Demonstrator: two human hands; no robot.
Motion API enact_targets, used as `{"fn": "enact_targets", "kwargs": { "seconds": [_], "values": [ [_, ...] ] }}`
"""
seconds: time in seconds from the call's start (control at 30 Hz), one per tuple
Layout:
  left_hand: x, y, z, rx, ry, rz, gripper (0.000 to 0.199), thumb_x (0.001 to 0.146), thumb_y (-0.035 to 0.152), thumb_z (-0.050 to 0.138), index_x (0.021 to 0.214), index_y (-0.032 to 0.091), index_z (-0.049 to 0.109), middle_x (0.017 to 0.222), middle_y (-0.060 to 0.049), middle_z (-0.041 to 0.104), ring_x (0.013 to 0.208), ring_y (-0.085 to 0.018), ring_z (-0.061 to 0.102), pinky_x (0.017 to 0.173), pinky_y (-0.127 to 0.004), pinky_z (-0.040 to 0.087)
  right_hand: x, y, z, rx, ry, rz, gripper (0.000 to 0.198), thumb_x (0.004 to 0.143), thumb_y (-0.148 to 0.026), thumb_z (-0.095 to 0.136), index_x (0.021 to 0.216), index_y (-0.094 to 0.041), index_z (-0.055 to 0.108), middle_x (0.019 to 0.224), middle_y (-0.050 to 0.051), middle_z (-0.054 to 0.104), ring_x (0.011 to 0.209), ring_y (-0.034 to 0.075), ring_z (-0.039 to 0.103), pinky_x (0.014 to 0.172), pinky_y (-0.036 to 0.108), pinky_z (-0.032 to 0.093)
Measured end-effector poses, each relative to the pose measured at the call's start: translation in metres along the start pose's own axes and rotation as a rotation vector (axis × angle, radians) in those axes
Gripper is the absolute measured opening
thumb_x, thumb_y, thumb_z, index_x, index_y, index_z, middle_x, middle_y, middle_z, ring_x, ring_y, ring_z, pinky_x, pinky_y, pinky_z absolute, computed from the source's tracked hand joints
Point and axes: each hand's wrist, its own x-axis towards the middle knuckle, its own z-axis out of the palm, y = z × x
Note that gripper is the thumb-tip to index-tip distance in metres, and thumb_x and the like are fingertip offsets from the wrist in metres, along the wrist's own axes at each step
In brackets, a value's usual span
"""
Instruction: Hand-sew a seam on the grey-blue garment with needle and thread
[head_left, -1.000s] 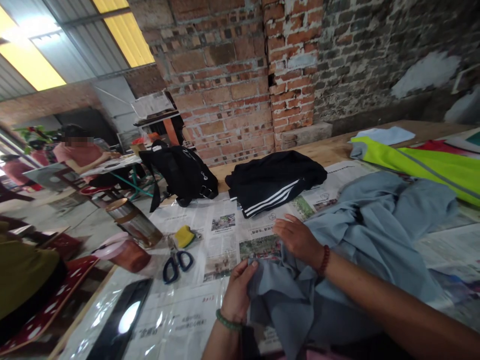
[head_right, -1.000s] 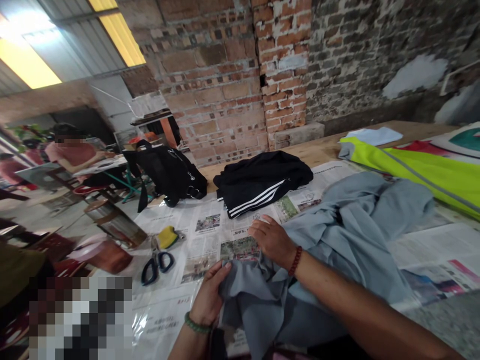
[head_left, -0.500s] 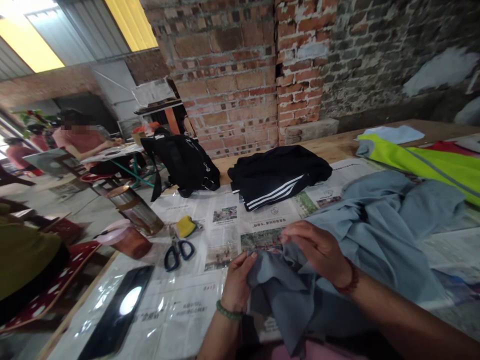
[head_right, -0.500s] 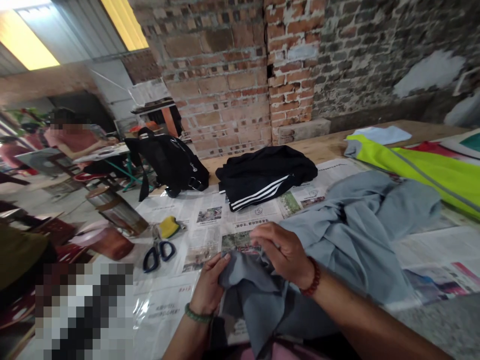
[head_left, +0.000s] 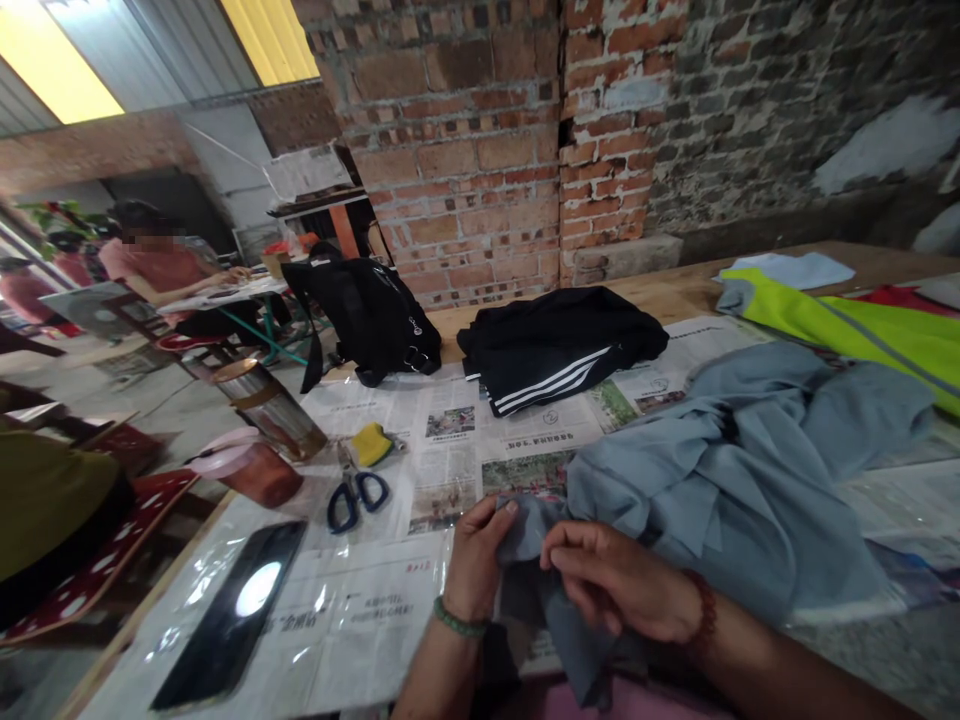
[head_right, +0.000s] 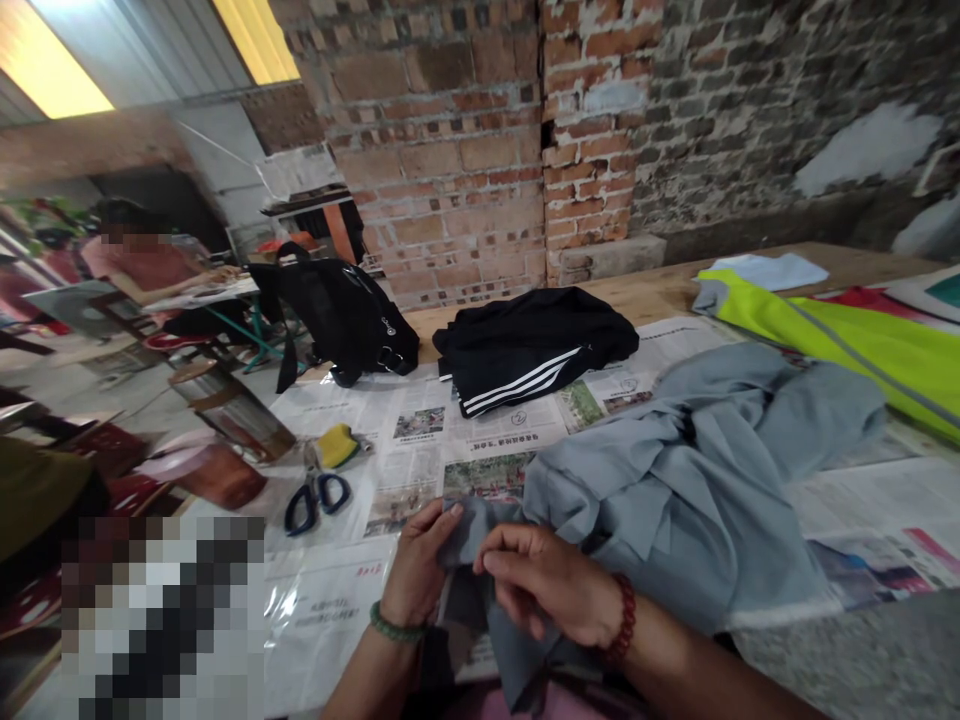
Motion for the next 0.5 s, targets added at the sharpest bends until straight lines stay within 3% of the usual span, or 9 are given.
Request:
{"fn": "enact_targets", "kwargs": {
  "seconds": [0.13,0.5],
  "values": [
    [0.000,-0.001,-0.004,0.045,-0.048,0.060,0.017,0.060,0.026,0.073,0.070,0.014,0.069,0.066,-0.001,0.065,0.060,-0.013,0.056,0.057,-0.021,0.044,0.010,0.003,0.004,-0.017,0.140,0.001,0.028,0.074,-0.042,0.057,0.079,-0.014,0.052,0.041,-0.009,0.048,0.027,0.002,0.032,0.028,0.013,0.022],
    [-0.004,-0.002,-0.003,0.104,-0.068,0.152,0.011,0.063,0.024,0.071,0.070,0.016,0.070,0.067,-0.001,0.064,0.064,-0.015,0.055,0.060,-0.023,0.043,0.014,0.008,0.001,-0.025,0.195,-0.018,0.031,0.074,-0.045,0.057,0.080,-0.014,0.052,0.041,-0.009,0.048,0.026,0.002,0.032,0.028,0.014,0.021]
  ]
}}
